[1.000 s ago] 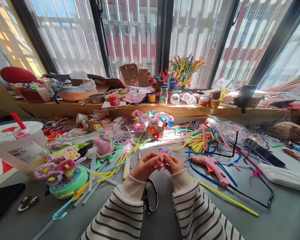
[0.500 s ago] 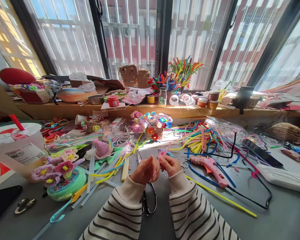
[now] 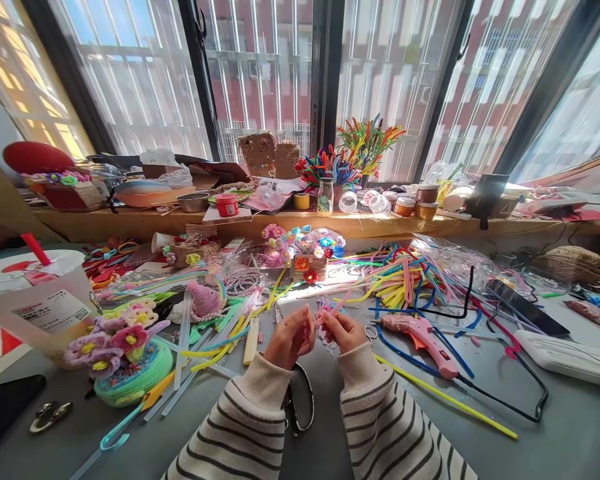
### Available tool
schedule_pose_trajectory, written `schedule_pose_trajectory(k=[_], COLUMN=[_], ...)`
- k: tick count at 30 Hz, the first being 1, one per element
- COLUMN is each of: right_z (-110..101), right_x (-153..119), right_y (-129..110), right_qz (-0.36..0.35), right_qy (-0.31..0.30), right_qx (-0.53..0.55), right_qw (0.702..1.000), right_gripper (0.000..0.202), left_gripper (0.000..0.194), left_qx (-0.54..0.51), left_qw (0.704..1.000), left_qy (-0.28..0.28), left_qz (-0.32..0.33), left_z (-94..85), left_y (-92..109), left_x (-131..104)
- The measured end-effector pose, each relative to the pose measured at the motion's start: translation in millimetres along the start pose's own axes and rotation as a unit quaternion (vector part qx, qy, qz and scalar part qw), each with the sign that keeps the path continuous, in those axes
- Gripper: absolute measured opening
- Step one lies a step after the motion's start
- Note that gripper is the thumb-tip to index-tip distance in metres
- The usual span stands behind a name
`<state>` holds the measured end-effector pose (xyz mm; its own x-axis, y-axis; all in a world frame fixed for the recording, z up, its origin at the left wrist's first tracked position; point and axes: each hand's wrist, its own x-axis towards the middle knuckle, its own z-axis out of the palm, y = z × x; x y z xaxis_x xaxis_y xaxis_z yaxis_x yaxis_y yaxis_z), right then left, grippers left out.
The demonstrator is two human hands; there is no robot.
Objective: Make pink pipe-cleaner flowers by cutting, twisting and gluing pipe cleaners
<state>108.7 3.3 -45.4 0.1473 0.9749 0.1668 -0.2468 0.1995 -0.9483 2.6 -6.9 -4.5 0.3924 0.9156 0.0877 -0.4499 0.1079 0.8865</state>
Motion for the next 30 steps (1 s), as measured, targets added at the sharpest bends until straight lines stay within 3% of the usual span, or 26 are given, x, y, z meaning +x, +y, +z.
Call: schedule_pose_trajectory(k=[12, 19, 25, 30], right_z=[-1, -1, 0, 2], right_x=[1, 3, 1, -2], right_y=[3, 0, -2, -15], right_qz=[0.061, 0.062, 0.02, 0.051], right_qy=[-0.01, 0.029, 0.04, 0.06], right_qx=[0.067, 0.094, 0.074, 0.159], right_qw=[0.996, 0.993, 0.996, 0.984], right_gripper=[0.025, 0.024, 0.022, 0.018], left_gripper=[0.036, 0.04, 0.043, 0.042], left_qx=[0.004, -0.116, -0.15, -0.196], left_qw=[1.0, 0.991, 0.988, 0.979], left_qy=[-0.014, -0.06, -0.043, -0.054], left_qz=[0.015, 0.023, 0.014, -0.008], left_z=[-1.9, -7.0, -7.5, -11.2], left_y=[-2, 1, 1, 4], left_x=[-1, 0, 1, 0])
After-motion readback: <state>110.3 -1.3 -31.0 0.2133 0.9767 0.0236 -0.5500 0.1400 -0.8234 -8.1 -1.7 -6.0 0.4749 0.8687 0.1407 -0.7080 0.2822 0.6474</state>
